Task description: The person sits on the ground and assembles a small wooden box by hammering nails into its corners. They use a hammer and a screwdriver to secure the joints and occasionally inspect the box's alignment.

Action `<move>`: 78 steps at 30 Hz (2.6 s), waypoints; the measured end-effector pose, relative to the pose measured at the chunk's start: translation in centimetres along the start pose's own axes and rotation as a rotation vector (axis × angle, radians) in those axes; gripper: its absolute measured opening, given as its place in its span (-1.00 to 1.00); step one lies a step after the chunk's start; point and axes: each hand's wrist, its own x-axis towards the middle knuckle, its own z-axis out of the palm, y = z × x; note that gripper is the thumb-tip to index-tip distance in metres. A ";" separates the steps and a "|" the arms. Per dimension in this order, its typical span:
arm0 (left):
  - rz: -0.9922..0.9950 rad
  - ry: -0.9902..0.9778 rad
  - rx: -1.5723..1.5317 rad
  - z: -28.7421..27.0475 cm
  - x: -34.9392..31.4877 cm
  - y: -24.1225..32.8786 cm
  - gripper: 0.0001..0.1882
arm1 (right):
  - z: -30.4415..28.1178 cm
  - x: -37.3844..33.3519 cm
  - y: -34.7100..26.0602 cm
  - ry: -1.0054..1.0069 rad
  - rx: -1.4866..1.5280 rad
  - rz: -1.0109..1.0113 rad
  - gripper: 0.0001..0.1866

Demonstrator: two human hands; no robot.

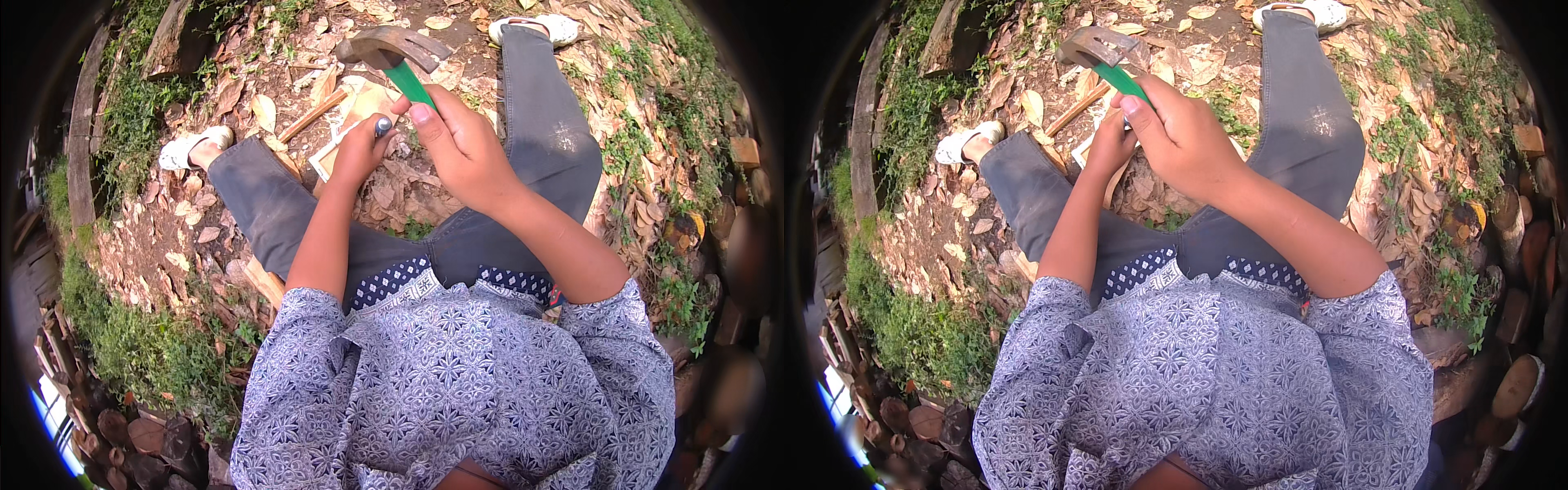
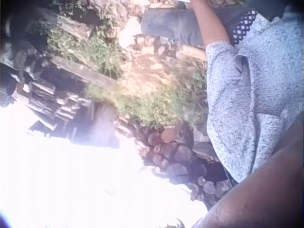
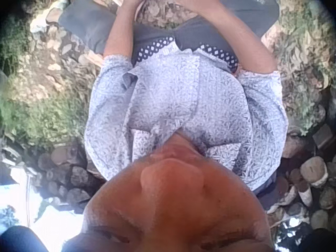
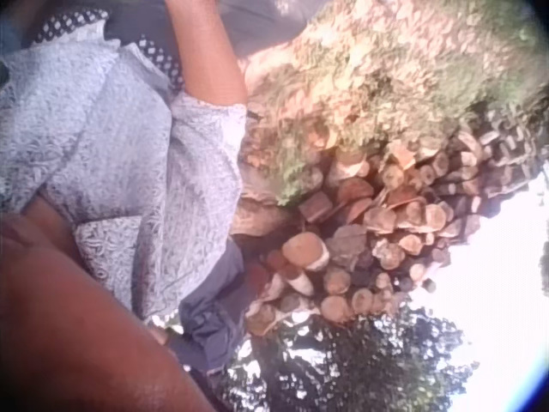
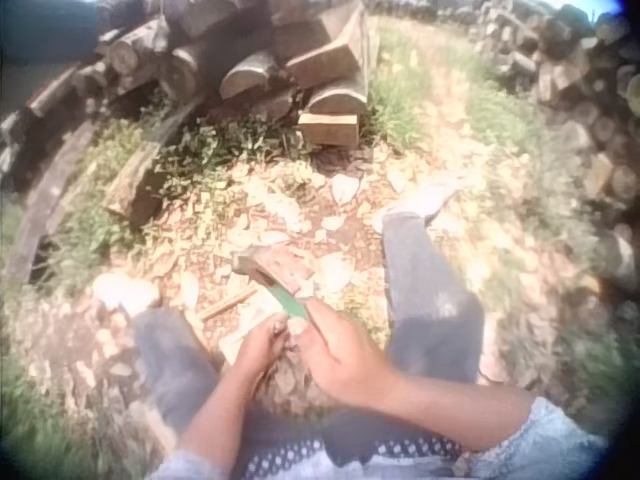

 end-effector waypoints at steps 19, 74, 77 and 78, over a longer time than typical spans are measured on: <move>0.062 -0.008 0.029 0.8 -1.3 4.3 -0.70 | 3.8 1.2 13.4 0.210 0.308 0.193 -0.48; -0.891 0.288 -1.386 -2.3 -5.4 -7.8 -0.36 | 0.6 3.6 17.3 0.497 0.540 0.479 -0.54; -0.885 0.250 -1.417 -2.0 -5.6 -8.0 -0.36 | 0.6 3.4 18.7 0.465 0.506 0.552 -0.57; -0.912 0.236 -1.399 -1.9 -5.6 -8.2 -0.36 | 0.7 3.4 19.3 0.454 0.487 0.583 -0.58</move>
